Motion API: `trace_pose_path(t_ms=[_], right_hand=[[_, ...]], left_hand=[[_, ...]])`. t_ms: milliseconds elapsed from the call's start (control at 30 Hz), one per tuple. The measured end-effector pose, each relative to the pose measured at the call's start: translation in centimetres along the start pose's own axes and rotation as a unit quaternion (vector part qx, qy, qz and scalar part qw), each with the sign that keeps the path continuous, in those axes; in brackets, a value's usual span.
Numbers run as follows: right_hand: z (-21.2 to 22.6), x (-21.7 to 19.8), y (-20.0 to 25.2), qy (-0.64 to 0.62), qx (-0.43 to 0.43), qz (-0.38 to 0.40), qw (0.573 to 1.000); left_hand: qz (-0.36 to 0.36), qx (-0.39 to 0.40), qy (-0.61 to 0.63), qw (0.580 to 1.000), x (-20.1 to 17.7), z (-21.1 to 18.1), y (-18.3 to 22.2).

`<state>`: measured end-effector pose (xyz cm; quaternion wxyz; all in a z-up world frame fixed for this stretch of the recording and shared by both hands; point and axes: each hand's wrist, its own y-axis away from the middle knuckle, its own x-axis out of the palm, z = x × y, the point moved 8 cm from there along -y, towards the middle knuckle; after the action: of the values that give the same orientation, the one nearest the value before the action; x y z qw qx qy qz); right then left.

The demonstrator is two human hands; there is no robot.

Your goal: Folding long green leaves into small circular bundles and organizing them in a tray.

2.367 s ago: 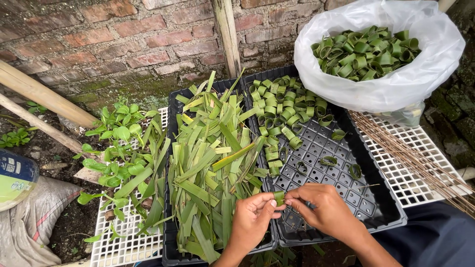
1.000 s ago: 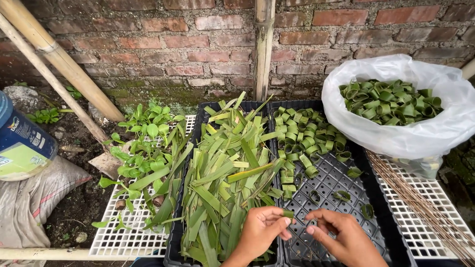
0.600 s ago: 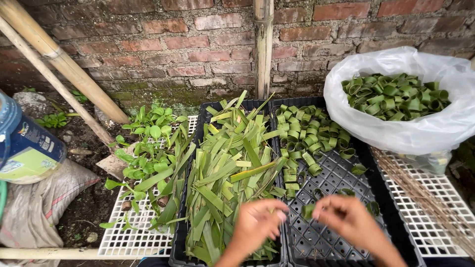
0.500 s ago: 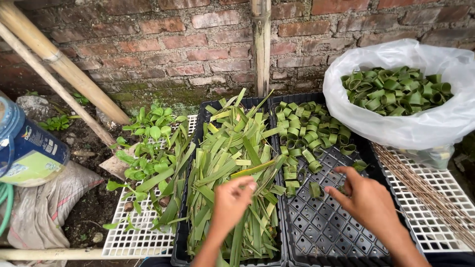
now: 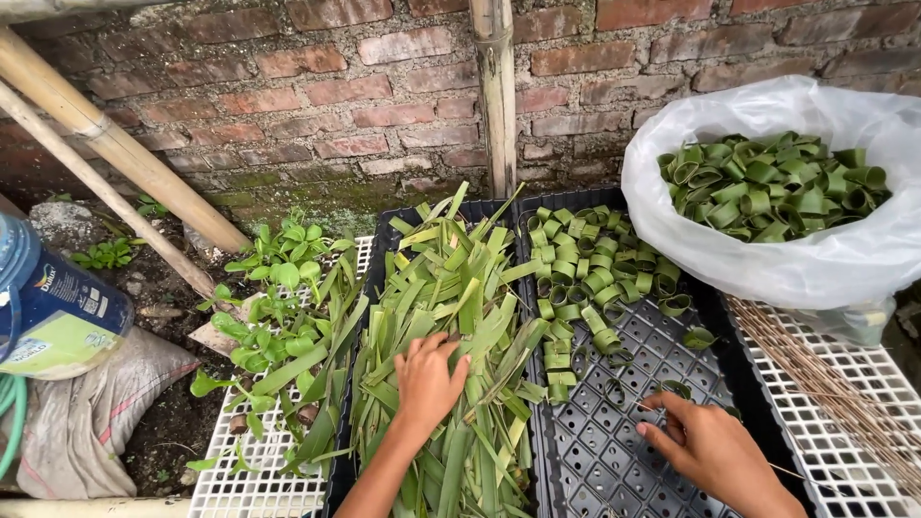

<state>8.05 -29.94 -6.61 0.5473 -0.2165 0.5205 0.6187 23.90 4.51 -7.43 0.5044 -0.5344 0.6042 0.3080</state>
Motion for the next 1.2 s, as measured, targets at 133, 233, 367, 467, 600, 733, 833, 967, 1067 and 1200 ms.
trace_pose_path(t_ms=[133, 233, 367, 467, 600, 733, 833, 967, 1067, 1200], right_hand=[[-0.3, 1.2, -1.2, 0.007, 0.0, 0.012, 1.0], [0.2, 1.7, -1.2, 0.019, -0.018, 0.02, 0.999], [0.6, 2.3, -1.3, 0.027, -0.001, 0.043, 0.999], [0.2, 2.9, -1.5, 0.035, 0.001, 0.044, 0.998], [0.2, 3.4, -1.8, 0.031, -0.018, 0.036, 0.999], [1.4, 2.9, -1.2, 0.041, -0.004, 0.039, 0.998], [2.9, 2.1, -0.7, -0.017, -0.069, -0.032, 0.997], [4.0, 2.1, 0.3, -0.013, -0.172, -0.124, 0.977], [4.4, 4.0, 0.5, 0.045, -0.171, -0.088, 0.98], [4.5, 5.6, -0.3, 0.105, -0.198, -0.096, 0.97]], left_hand=[[0.02, -0.009, 0.011, 1.0, -0.1, 0.8, 0.0], [0.038, -0.063, 0.016, 0.997, 0.0, 2.0, 0.2], [0.07, -0.11, 0.042, 0.991, -1.6, 3.8, 0.5], [0.046, -0.141, 0.035, 0.988, -3.7, 4.8, 1.7], [-0.053, -0.076, -0.074, 0.993, -4.6, 3.8, 2.1], [0.033, -0.075, -0.006, 0.997, -3.5, 2.8, 1.6], [0.07, -0.091, 0.048, 0.992, -3.3, 3.3, 2.2], [0.119, -0.089, 0.078, 0.986, -3.2, 2.9, 2.9], [0.232, -0.092, 0.097, 0.963, -4.8, 0.5, 4.3], [0.462, -0.043, -0.003, 0.886, -4.0, -1.3, 8.2]])
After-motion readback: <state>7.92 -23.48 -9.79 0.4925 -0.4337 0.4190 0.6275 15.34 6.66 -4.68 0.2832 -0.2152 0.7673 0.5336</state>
